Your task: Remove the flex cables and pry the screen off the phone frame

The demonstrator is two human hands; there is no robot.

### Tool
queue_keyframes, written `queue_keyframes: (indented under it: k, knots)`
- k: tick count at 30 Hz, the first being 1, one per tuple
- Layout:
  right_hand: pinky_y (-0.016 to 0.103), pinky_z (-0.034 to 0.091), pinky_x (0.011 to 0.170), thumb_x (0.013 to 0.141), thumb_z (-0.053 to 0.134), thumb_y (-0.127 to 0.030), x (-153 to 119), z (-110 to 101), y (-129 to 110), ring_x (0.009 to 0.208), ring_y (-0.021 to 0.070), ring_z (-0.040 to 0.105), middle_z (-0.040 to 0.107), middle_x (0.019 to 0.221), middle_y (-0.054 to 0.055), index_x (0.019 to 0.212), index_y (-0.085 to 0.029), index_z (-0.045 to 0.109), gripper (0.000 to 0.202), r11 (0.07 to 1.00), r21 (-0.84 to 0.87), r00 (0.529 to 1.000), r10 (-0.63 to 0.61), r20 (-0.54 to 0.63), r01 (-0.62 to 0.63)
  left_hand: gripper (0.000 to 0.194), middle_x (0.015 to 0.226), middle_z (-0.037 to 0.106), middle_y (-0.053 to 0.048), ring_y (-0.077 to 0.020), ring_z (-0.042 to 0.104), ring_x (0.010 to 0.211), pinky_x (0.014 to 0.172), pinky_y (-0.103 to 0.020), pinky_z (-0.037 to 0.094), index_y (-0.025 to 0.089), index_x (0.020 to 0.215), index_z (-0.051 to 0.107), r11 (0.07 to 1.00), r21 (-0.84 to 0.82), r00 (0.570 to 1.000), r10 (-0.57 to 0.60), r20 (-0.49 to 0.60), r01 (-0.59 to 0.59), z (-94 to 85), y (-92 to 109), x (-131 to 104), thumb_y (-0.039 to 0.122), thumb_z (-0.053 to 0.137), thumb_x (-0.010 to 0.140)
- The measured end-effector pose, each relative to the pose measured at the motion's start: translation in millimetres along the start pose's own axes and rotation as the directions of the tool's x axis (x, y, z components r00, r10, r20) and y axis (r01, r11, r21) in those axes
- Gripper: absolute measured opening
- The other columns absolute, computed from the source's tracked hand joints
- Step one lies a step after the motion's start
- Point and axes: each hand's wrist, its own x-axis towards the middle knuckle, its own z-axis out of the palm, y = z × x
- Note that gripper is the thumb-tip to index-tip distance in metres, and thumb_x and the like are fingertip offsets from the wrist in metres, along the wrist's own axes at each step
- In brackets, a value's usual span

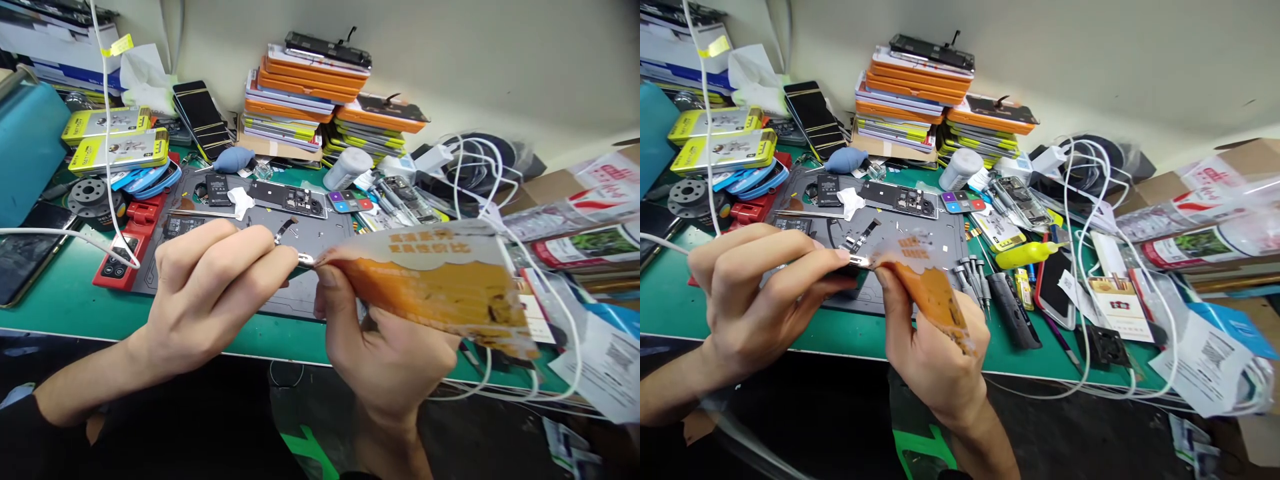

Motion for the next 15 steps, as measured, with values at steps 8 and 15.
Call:
queue_keyframes:
  k: [8,15]
  knots:
    - [0.022,0.061,0.074,0.109,0.065,-0.008,-1.9,1.0,4.9,0.074,0.0112,0.076,0.083,0.099,0.002,0.124,-0.013,0.07,0.016,0.983,0.175,0.997,-0.07,0.032,0.063,0.04,0.127,0.073,0.0,-0.0153,0.066,0.123,0.108,-0.033,0.052,0.023,0.136,0.073,1.0,-0.01,1.0,-0.002,-0.018,0.002,2.1,-1.1,-0.9,0.015,0.086,0.098]
    - [0.021,0.062,0.079,0.108,0.063,-0.004,3.5,1.7,7.7,0.079,0.0116,0.078,0.083,0.103,0.002,0.124,-0.015,0.069,0.02,0.975,0.208,0.995,-0.086,0.044,0.075,0.042,0.126,0.073,-0.001,-0.0157,0.066,0.123,0.109,-0.032,0.052,0.022,0.136,0.072,1.0,-0.001,1.0,-0.008,-0.023,0.008,3.0,-0.8,-0.3,0.016,0.087,0.097]
